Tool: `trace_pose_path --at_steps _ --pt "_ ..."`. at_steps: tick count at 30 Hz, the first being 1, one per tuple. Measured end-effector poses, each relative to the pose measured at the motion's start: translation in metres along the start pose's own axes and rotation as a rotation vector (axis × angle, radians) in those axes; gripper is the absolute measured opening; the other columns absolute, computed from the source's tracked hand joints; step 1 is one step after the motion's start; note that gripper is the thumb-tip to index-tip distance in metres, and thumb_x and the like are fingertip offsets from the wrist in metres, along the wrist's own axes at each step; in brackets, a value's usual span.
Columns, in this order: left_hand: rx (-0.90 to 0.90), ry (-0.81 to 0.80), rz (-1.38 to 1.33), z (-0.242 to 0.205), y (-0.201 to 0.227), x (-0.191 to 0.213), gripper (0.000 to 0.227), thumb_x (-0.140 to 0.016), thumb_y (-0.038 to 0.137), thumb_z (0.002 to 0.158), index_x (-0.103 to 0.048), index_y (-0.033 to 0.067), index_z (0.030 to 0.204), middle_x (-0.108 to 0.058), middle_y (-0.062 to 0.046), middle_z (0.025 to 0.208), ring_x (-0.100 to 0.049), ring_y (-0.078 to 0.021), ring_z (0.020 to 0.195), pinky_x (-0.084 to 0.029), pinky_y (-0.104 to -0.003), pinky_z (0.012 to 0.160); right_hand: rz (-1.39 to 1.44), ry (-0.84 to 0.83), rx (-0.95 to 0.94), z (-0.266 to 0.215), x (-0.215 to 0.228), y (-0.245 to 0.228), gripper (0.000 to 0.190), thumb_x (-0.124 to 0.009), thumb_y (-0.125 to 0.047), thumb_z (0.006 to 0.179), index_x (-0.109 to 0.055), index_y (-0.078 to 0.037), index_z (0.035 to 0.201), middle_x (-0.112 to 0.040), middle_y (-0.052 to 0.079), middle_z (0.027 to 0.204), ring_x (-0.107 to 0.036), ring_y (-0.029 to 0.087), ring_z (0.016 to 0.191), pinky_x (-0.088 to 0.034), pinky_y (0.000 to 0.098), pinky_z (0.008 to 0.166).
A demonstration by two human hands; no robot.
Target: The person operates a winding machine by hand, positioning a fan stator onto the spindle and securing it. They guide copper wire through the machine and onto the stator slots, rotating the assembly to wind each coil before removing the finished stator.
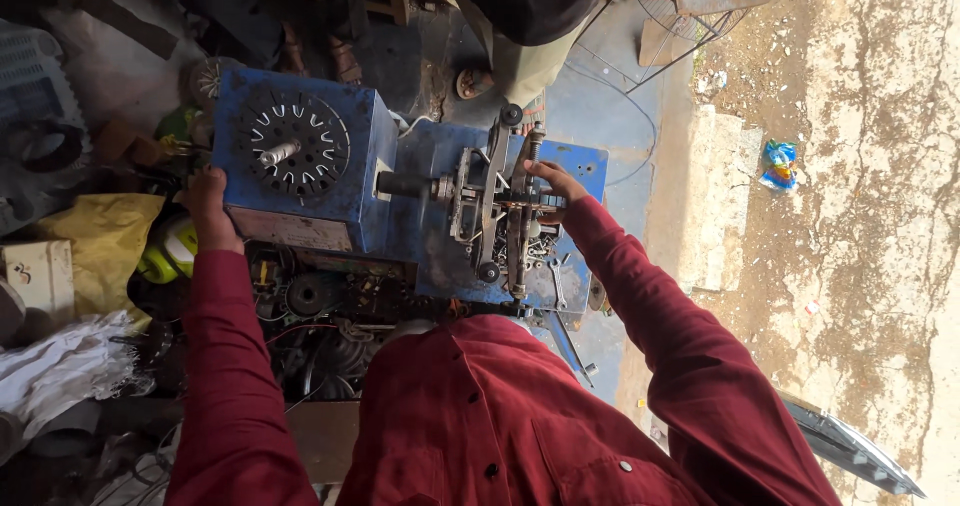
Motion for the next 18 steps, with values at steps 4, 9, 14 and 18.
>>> trace_pose_path --at_steps 4,9,14,18 --pt "0.022 0.037 -0.005 -0.001 0.000 -0.001 0.056 -0.076 0.038 0.092 -0.056 0.0112 0.137 -0.059 -0.001 0.134 -0.056 -0.0151 0.123 -0.043 -0.034 0.109 -0.021 0.032 0.001 -0.001 -0.001 -0.006 0.096 -0.077 -0.065 0.066 -0.047 -0.028 0.149 -0.040 0.008 0.156 -0.036 0.036 0.143 -0.045 0.0685 0.098" --pt "0.025 0.032 -0.024 0.004 -0.020 0.015 0.049 -0.075 0.033 0.094 -0.055 0.0103 0.133 -0.059 -0.003 0.129 -0.057 -0.0170 0.120 -0.045 -0.037 0.108 -0.038 0.041 0.015 0.004 0.000 -0.005 0.097 -0.077 -0.065 0.065 -0.046 -0.028 0.150 -0.040 0.005 0.157 -0.037 0.036 0.144 -0.046 0.0678 0.098" --pt "0.058 0.068 0.000 0.010 -0.031 0.025 0.026 -0.072 0.029 0.099 -0.068 0.0076 0.113 -0.065 0.000 0.114 -0.059 -0.0127 0.107 -0.047 -0.033 0.098 0.013 0.044 0.001 0.005 0.001 0.000 0.098 -0.078 -0.065 0.063 -0.048 -0.030 0.150 -0.042 0.007 0.157 -0.036 0.037 0.143 -0.045 0.0659 0.099" --pt "0.024 0.048 0.003 0.006 -0.024 0.017 0.017 -0.070 0.025 0.100 -0.070 0.0077 0.101 -0.067 0.003 0.102 -0.060 -0.0101 0.094 -0.048 -0.031 0.088 0.019 0.060 0.004 0.008 0.003 0.005 0.096 -0.078 -0.066 0.065 -0.050 -0.032 0.149 -0.042 0.019 0.153 -0.041 0.038 0.138 -0.045 0.0641 0.099"
Point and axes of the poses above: each hand's wrist, its own z-axis towards the middle knuckle, its own x-axis out of the back of the hand, y = z × x, the point moved 3 cm from there along z, towards the middle knuckle
